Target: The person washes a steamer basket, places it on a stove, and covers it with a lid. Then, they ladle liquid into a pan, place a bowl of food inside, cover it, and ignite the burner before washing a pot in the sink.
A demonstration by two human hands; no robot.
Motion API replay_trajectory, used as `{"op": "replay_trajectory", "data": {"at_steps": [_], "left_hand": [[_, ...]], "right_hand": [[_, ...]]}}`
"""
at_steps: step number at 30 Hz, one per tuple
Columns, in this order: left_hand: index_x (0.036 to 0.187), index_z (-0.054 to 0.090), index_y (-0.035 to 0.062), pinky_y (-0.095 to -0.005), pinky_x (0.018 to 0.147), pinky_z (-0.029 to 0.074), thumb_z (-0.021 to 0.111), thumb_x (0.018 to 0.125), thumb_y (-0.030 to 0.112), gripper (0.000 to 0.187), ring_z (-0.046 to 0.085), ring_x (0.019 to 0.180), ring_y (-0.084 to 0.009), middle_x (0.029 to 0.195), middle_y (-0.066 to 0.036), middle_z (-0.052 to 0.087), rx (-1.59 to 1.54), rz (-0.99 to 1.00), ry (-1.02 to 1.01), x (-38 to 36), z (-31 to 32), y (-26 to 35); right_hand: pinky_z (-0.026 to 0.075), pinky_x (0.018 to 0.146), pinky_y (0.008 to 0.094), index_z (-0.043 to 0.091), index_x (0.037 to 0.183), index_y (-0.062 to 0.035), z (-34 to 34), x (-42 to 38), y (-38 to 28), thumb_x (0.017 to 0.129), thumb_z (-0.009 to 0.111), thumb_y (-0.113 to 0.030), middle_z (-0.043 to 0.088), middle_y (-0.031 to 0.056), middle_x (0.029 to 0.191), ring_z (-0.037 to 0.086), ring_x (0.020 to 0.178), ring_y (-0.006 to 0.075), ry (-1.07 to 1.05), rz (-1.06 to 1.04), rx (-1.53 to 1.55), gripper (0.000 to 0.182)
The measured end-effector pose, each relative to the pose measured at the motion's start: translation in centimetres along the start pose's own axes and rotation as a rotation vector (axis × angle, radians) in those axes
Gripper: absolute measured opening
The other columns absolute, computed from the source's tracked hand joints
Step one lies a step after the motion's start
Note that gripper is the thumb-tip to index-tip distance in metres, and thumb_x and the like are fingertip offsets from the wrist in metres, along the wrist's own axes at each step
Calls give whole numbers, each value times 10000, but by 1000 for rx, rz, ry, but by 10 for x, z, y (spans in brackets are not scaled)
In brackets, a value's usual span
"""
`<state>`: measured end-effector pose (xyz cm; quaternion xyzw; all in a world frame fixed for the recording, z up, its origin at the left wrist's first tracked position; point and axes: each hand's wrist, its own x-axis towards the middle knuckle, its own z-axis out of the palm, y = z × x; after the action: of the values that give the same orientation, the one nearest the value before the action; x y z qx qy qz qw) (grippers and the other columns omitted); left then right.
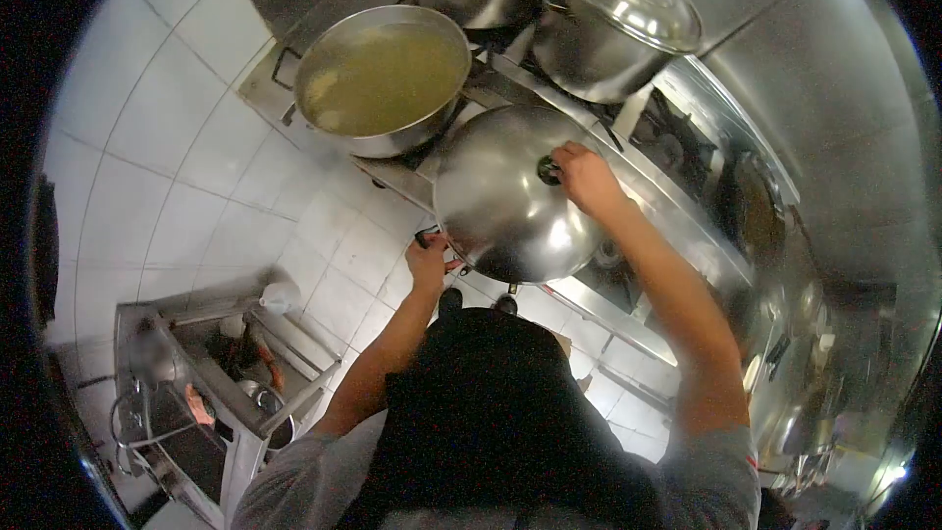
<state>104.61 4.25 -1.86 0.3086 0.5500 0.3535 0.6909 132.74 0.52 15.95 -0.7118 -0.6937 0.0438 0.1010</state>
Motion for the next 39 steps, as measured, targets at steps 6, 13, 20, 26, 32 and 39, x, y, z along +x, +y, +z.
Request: {"op": "replay_trajectory", "data": {"at_steps": [6, 13, 20, 26, 32, 39], "left_hand": [[1027, 578, 19, -379, 574, 602, 677, 897, 125, 194, 615, 771, -205, 873, -67, 595, -31, -76, -145, 3, -11, 4], [859, 494, 98, -333, 512, 450, 704, 886, 162, 221, 465, 546, -147, 648, -1, 447, -68, -162, -312, 4, -33, 8], [811, 415, 152, -243, 336, 243, 712, 879, 117, 306, 292, 413, -74, 571, 31, 375, 309, -127, -158, 28, -38, 39], [1088, 541, -37, -286, 446, 350, 714, 863, 89, 311, 405, 498, -141, 701, -56, 513, 652, 44, -357, 17, -42, 94], [1084, 602, 48, -291, 375, 301, 749, 859, 174, 297, 368, 423, -137, 590, -26, 473, 1067, 274, -625, -95, 95, 119], [895, 440, 103, -239, 369, 268, 737, 814, 21, 318, 421, 503, -55, 771, 28, 459, 892, 134, -1201, -255, 265, -8]], "right_hand": [[526, 834, 407, 643, 1114, 25, -24, -5, 43, 900, 652, -242, 658, 209, 1092, 653, 967, 355, -23, 99, 362, 342], [394, 1067, 428, 495, 1400, -108, 79, -22, 190, 791, 681, -624, 554, 221, 1345, 571, 1184, 375, 164, 896, 652, 819], [498, 918, 433, 622, 1147, 96, 122, -33, 161, 498, 812, -725, 645, 281, 1127, 627, 1065, 390, 351, 907, 581, 1063], [509, 852, 409, 618, 1004, 122, 87, -172, 91, 506, 812, -733, 642, 292, 985, 643, 999, 366, 577, 1116, 677, 1009], [520, 748, 414, 585, 907, 108, 33, -393, 49, 538, 780, -768, 643, 256, 885, 656, 826, 335, 736, 1349, 537, 970], [514, 724, 408, 603, 1055, 135, -32, -681, -37, 644, 789, -668, 648, 219, 896, 648, 841, 273, 1146, 1560, 260, 921]]}}
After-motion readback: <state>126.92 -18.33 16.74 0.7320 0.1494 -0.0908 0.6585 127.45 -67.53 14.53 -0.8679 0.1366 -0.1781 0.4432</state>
